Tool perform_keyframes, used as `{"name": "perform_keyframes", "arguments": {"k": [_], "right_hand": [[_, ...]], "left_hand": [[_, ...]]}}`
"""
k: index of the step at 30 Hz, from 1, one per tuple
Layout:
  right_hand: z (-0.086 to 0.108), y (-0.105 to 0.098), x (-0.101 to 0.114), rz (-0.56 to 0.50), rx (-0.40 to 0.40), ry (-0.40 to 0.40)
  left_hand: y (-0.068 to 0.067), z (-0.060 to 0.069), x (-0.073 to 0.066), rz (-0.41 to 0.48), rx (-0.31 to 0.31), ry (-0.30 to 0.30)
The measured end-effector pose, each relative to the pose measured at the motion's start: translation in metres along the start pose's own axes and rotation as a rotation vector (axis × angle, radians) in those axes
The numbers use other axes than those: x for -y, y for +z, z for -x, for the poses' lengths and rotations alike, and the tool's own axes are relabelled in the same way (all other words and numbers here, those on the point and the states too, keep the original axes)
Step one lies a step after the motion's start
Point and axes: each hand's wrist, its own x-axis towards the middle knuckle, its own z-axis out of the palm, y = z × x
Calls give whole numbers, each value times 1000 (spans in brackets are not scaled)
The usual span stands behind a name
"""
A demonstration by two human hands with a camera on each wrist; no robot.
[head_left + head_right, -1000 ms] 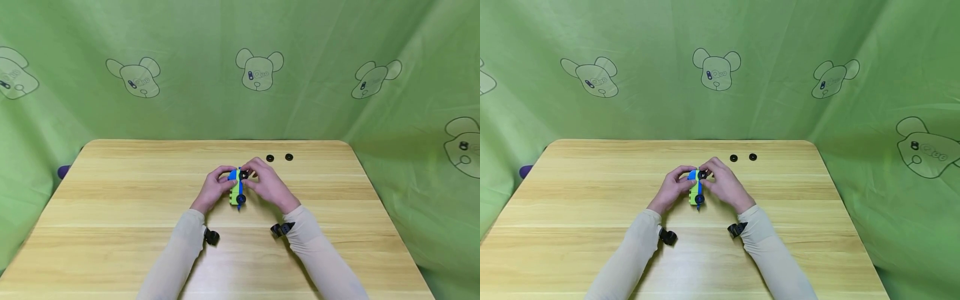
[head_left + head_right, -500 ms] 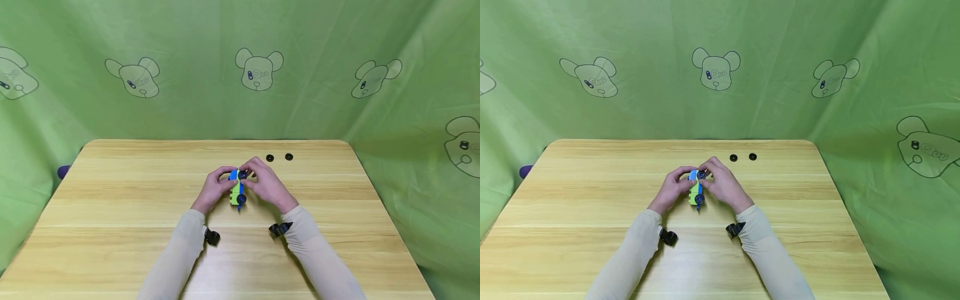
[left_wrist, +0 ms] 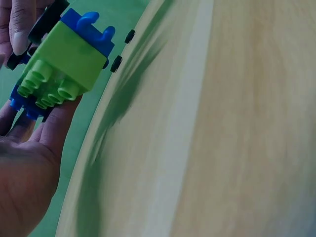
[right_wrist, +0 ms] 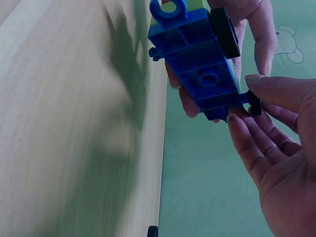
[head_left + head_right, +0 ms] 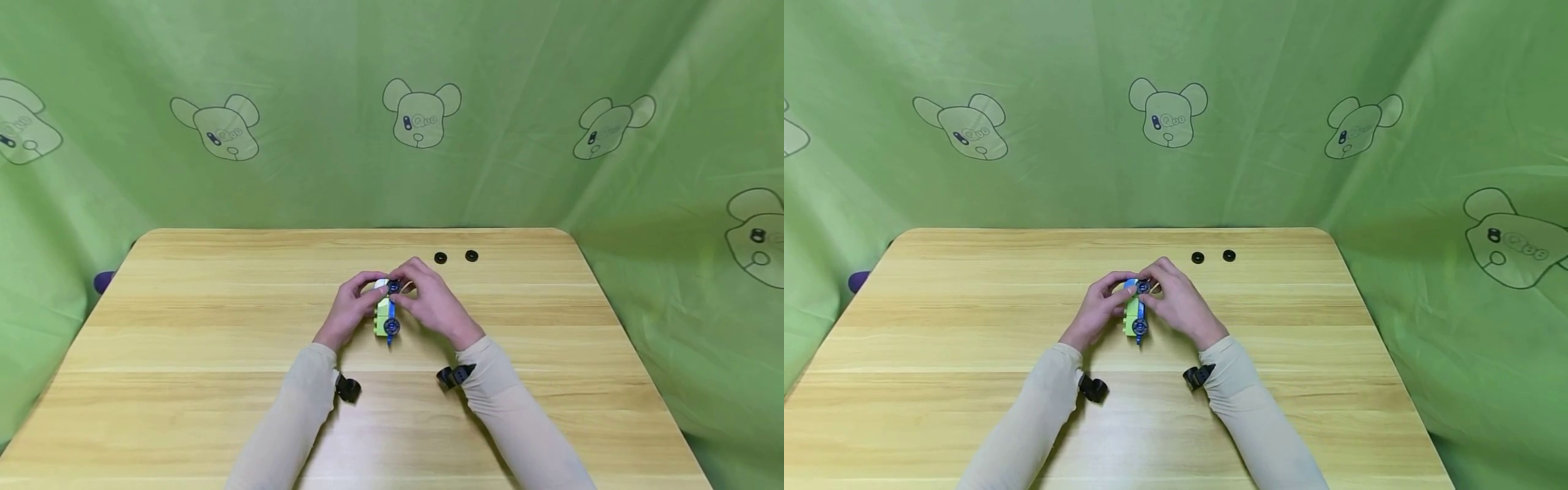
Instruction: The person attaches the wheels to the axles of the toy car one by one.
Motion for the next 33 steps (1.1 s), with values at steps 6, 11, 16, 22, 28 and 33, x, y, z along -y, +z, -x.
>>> {"name": "perform_keyframes", "arguments": {"k": [6,11,16,22,28,33], "right_hand": [[3,2,-2,-46,-43,-38],[5,4,-6,-101,-120,-19],[3,6,-6,-177,-123,82],[3,6,-6,-266,-62,195],[2,8,-7,-409,-14,228],[1,9,-7,-528,8,229]], "left_hand": [[0,1,-1,0,-14,5],[-2,1,-3,-13,-24,-5],[-3,1,-3,-8,-28,-4],[-3,1,-4,-9,-32,5],[-4,2,-3,-10,-29,0],[-6,2,-3,-5,-23,-11]]}}
